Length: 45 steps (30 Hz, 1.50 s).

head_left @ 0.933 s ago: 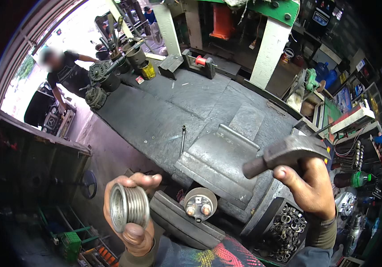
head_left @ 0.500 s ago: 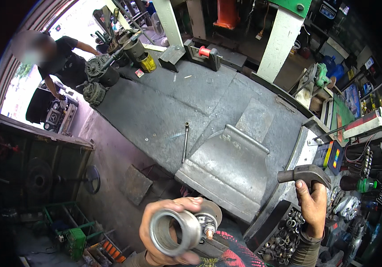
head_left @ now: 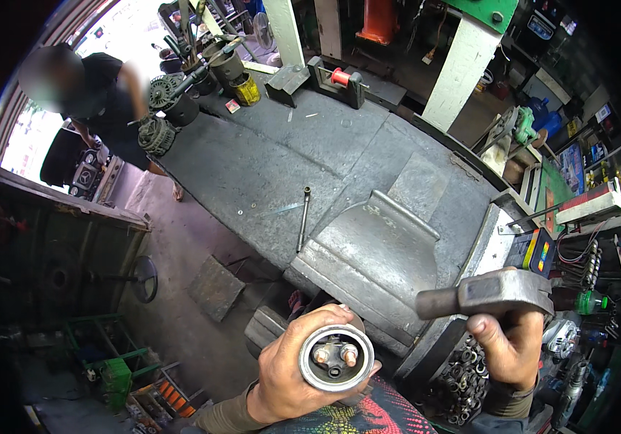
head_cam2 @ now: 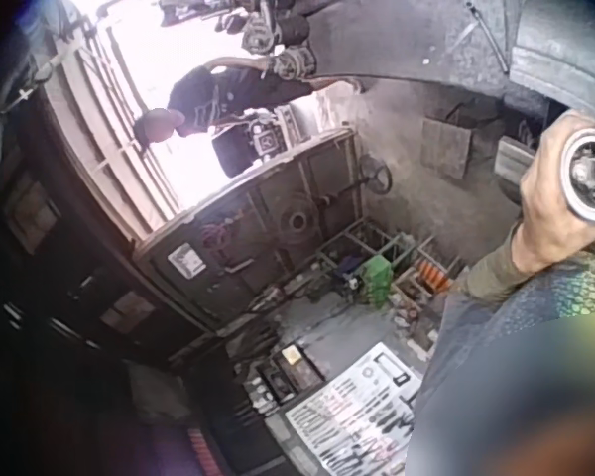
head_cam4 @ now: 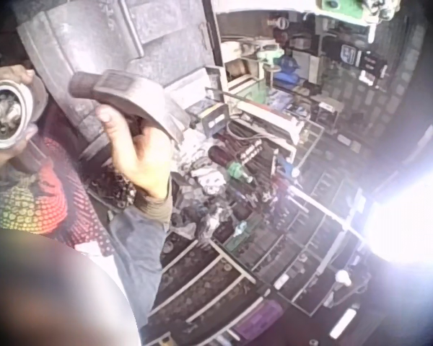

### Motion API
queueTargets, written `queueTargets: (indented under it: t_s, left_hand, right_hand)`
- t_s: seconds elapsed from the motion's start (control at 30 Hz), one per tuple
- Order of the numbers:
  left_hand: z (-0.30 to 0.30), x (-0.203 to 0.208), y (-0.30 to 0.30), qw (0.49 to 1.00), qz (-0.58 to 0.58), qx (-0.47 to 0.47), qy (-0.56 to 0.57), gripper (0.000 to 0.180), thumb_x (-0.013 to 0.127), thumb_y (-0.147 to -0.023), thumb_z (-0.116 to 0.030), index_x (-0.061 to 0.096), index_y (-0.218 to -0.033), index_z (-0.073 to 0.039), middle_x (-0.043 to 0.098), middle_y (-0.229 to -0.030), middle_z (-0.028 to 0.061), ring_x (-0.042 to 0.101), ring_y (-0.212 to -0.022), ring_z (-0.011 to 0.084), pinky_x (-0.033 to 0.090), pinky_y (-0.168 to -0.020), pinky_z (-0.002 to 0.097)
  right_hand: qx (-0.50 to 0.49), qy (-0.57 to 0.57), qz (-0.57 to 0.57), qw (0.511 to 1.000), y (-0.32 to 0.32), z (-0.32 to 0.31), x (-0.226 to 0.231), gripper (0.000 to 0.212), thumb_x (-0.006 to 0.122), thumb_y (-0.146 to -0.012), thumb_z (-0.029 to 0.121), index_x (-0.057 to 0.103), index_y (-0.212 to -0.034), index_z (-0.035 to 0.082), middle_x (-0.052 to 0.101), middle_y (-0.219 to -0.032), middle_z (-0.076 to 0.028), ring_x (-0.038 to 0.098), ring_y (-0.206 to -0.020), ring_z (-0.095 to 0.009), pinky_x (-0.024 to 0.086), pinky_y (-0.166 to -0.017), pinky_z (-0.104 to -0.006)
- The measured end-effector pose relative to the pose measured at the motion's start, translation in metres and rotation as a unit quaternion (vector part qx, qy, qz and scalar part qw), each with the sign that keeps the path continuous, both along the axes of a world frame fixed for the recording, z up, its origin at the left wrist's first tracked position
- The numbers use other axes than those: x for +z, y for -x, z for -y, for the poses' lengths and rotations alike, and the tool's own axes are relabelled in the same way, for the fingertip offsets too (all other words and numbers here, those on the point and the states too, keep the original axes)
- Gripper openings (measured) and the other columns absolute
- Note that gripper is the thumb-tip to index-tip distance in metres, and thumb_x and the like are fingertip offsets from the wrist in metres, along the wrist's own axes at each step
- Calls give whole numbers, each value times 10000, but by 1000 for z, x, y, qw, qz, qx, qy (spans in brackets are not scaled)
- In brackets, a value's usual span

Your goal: The person retrieves a cylindrical metal part and a hammer, then repeatedly strikes the part's internal components to seat or adjust them. They briefly fetch a rubber belt from a shelf before resuming the hammering task on the workbench.

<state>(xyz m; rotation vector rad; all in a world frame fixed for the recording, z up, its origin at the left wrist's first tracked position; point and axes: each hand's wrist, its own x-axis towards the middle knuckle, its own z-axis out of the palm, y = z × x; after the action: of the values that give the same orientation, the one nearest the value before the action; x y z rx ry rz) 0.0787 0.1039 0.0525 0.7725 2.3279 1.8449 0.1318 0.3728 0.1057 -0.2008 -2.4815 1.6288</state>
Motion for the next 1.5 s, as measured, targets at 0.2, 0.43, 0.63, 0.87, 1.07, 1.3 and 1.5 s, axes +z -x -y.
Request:
queueTargets:
  t_s: [0.2, 0.43, 0.63, 0.87, 1.07, 1.3, 1.5]
  left_hand:
    - [6, -1, -1, 999, -21, 2, 32, 806, 1023, -625, -127, 582, -1276, 47, 724, -1189, 190, 724, -1154, 290, 585, -1020, 414]
    - [5, 4, -2, 999, -17, 21, 38, 746, 1020, -636, -149, 634, -1248, 29, 743, -1178, 153, 749, -1110, 265, 600, -978, 377]
    - [4, 3, -1, 998, -38, 31, 38, 698, 1018, -664, -184, 647, -1222, 12, 746, -1166, 144, 764, -1066, 259, 625, -928, 373]
    - [0, 1, -3, 999, -29, 34, 23, 722, 1009, -671, -155, 606, -1245, 14, 735, -1148, 155, 731, -1094, 227, 588, -970, 363]
    - [-2, 9, 1, 985, -13, 4, -170, 828, 1004, -732, -251, 507, -1327, 43, 659, -1268, 229, 664, -1197, 285, 535, -1074, 443]
    - [-8, 10, -2, 981, 41, 61, -178, 1036, 950, -685, -581, 457, -1352, 39, 644, -1258, 222, 620, -1257, 313, 477, -1122, 463]
    - [-10, 1, -9, 987, 43, 23, -155, 948, 1007, -678, -419, 491, -1343, 19, 658, -1285, 180, 617, -1257, 283, 488, -1092, 424]
  right_hand:
    - [181, -75, -90, 977, 26, 20, 33, 338, 872, -871, 209, 731, -1081, -15, 715, -1000, -160, 712, -795, -284, 552, -689, -374]
    - [170, -216, -77, 958, 16, 22, 48, 426, 883, -839, 212, 679, -1146, -2, 710, -1060, -166, 713, -846, -306, 563, -715, -402]
    - [85, -161, -141, 973, 13, 22, 49, 614, 748, -944, 460, 608, -1298, -21, 694, -1163, -182, 690, -857, -270, 563, -727, -377]
    - [130, -275, -94, 948, 23, 9, 27, 331, 845, -885, 234, 739, -1141, 54, 757, -1013, -156, 745, -854, -356, 584, -745, -404]
    - [-125, 112, 113, 979, -8, -20, -34, 324, 693, -1049, 284, 680, -1188, -8, 593, -823, 7, 523, -682, -75, 434, -586, -276]
    - [-229, -20, 186, 955, -9, -55, -118, 453, 635, -1027, 162, 521, -1427, -18, 732, -1018, -203, 754, -860, -267, 598, -804, -413]
    - [-201, -137, 166, 955, 20, -69, -211, 446, 649, -903, 150, 615, -1300, -50, 686, -1157, -363, 662, -1144, -522, 534, -977, -528]
